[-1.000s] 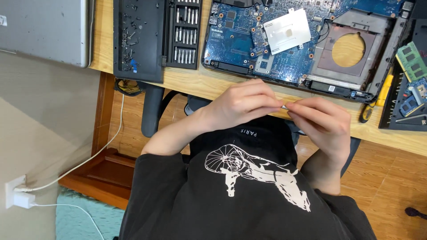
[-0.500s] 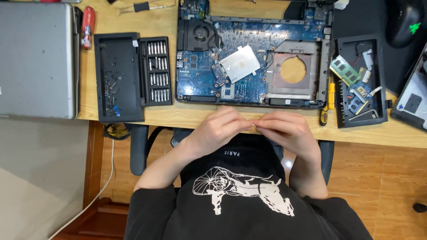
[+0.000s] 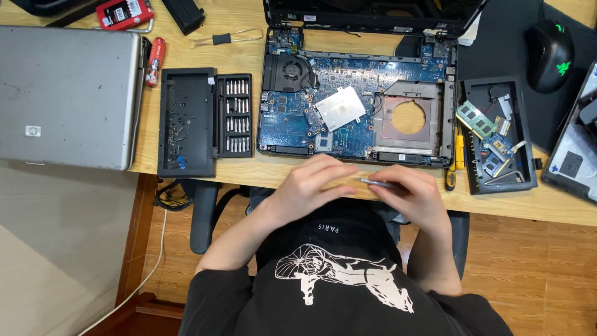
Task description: The recorder is repairing a laptop by manipulating internal components like the hard drive, RAM, and motherboard using tools.
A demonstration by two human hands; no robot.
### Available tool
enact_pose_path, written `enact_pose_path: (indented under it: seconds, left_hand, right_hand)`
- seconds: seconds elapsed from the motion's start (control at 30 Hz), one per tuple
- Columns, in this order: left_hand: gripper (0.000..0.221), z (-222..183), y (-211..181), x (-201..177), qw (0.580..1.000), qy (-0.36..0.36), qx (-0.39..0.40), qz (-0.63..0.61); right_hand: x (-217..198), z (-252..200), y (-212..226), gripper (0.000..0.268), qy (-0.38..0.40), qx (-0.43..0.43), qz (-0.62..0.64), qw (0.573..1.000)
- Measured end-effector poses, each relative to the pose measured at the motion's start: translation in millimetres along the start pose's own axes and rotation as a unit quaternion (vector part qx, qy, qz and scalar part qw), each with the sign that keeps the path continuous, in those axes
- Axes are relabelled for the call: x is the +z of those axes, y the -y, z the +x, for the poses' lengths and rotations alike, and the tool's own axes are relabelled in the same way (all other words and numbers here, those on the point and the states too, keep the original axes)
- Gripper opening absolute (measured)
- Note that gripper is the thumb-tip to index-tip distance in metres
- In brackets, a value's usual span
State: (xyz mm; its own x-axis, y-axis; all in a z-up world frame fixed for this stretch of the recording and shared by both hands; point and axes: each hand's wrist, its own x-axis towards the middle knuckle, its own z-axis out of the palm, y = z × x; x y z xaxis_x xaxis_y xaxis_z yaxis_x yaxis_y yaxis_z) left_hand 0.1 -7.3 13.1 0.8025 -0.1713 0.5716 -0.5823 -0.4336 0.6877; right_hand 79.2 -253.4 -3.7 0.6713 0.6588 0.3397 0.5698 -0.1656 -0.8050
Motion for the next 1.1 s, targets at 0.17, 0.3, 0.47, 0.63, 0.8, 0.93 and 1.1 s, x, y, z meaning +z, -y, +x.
enact_pose_path:
  seconds: [0.17,0.3,0.47,0.63,0.8,0.93,1.1]
  left_hand:
    - [0.026,-6,29,-40,0.988,-0.071,-0.039,0.128]
    - [0.029,-6,42,-73,0.953,-0.094,-0.115,0.265]
    - [0.028,-19,59,-75,0.950,-0.083,-0.164,0.254]
    - [0.025,-11,61,-66,0.948,-0.085,-0.179,0.247]
    - [0.016,-4,56,-57,0.925,-0.110,-0.189,0.312]
    - [0.011,1,52,-49,0.922,-0.118,-0.156,0.334]
    - [0.010,6,47,-44,0.927,-0.122,-0.146,0.322]
  right_hand:
    - [-9,-1,1,0.019,-0.055,0.094,-0.031,0.994]
    - [-2,-7,-14,0.017,-0.130,0.136,-0.031,0.982]
    - [3,-9,-21,0.013,-0.141,0.123,0.013,0.982]
    - [2,-8,-18,0.011,-0.139,0.119,0.004,0.983]
    - [2,-8,-22,0.016,-0.139,0.116,0.003,0.983]
    - [2,-6,-21,0.017,-0.149,0.113,0.003,0.982]
    - [3,-1,-11,0.017,-0.144,0.111,-0.010,0.983]
